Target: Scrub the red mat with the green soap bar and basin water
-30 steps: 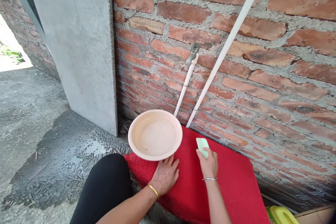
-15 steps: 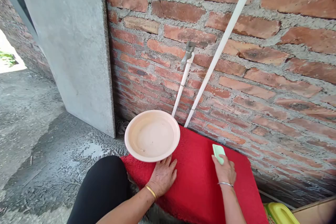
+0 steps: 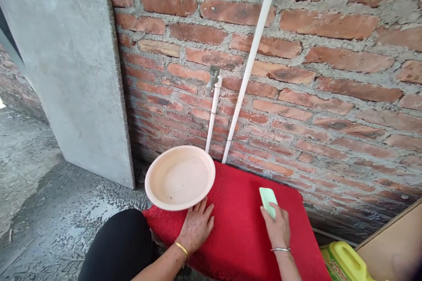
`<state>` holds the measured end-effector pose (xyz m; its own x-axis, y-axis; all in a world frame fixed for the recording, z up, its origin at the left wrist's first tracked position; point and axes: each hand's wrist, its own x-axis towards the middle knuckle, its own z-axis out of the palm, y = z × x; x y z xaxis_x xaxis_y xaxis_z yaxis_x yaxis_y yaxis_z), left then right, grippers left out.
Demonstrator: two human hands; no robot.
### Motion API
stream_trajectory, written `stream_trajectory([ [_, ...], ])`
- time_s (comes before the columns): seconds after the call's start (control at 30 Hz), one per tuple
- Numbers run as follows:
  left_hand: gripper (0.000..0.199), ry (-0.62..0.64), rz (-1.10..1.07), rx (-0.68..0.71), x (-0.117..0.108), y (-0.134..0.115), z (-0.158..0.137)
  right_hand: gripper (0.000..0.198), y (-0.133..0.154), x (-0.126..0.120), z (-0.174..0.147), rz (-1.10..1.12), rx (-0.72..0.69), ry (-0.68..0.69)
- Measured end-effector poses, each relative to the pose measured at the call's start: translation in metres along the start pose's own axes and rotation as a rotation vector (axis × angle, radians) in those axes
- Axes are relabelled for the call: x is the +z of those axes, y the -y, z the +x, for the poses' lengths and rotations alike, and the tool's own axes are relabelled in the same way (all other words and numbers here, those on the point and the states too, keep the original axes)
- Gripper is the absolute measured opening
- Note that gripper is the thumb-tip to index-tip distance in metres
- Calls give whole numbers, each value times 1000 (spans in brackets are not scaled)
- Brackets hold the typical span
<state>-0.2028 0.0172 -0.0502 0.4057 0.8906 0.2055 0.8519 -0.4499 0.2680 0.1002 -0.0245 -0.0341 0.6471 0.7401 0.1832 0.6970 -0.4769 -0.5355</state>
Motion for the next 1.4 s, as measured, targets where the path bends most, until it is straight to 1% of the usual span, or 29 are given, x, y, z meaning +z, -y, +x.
stream_trajectory([
  [0.07, 41, 0, 2, -4, -1, 0, 0, 50, 15, 10, -6, 33, -145, 40],
  [0.1, 40, -1, 3, -7, -1, -1, 0, 48, 20, 13, -8, 33, -200, 58],
  [0.13, 40, 0, 3, -9, -1, -1, 0, 47, 22, 14, -8, 24, -225, 71],
  [0.17, 41, 2, 2, -8, -1, -1, 0, 47, 20, 14, -6, 12, -211, 71],
  [0.2, 41, 4, 0, -8, 0, -2, 0, 48, 17, 12, -3, -2, -158, 56],
  [0.3, 42, 8, -9, -7, 5, -2, 0, 56, 2, 1, 10, -44, 79, -39],
  [0.33, 42, 8, -13, -6, 7, -3, 0, 59, 1, -1, 14, -53, 131, -67],
  [0.4, 42, 6, -18, -5, 10, -3, 0, 61, 8, 0, 20, -50, 152, -88],
  [0.47, 43, 8, -25, -2, 11, -4, 0, 56, 32, 10, 19, -9, 80, -59],
  [0.57, 43, 15, -32, -2, 8, -5, 0, 44, 88, 39, 9, 51, -137, 59],
  [0.67, 42, 17, -30, 1, 6, -4, -1, 34, 142, 67, -1, 21, -325, 195],
  [0.73, 42, 14, -35, 8, 6, -4, -1, 30, 161, 79, 0, -21, -373, 249],
  [0.77, 42, 11, -38, 10, 6, -3, -1, 29, 163, 81, 4, -40, -370, 259],
  [0.83, 43, 4, -42, 14, 8, -3, -1, 30, 155, 76, 19, -77, -310, 249],
  [0.9, 43, 4, -43, 16, 10, -3, -1, 35, 133, 60, 40, -131, -202, 216],
  [0.97, 43, 11, -46, 21, 11, -3, -1, 43, 101, 33, 61, -189, -67, 167],
  [1.03, 43, 17, -46, 21, 12, -3, -1, 52, 66, 1, 77, -234, 69, 117],
  [1.1, 43, 19, -40, 18, 12, -3, 0, 59, 29, -29, 84, -257, 177, 79],
  [1.17, 42, 21, -32, 14, 12, -3, 0, 61, -8, -49, 81, -233, 264, 34],
  [1.23, 42, 22, -25, 10, 11, -2, 0, 62, -40, -57, 70, -161, 317, -26],
  [1.3, 42, 16, -17, 5, 9, -2, 1, 65, -59, -54, 53, -73, 332, -88],
  [1.33, 42, 12, -12, 3, 8, -2, 1, 68, -63, -49, 44, -33, 321, -109],
  [1.4, 41, 6, -4, 2, 6, -1, 1, 70, -54, -34, 27, 45, 264, -124],
])
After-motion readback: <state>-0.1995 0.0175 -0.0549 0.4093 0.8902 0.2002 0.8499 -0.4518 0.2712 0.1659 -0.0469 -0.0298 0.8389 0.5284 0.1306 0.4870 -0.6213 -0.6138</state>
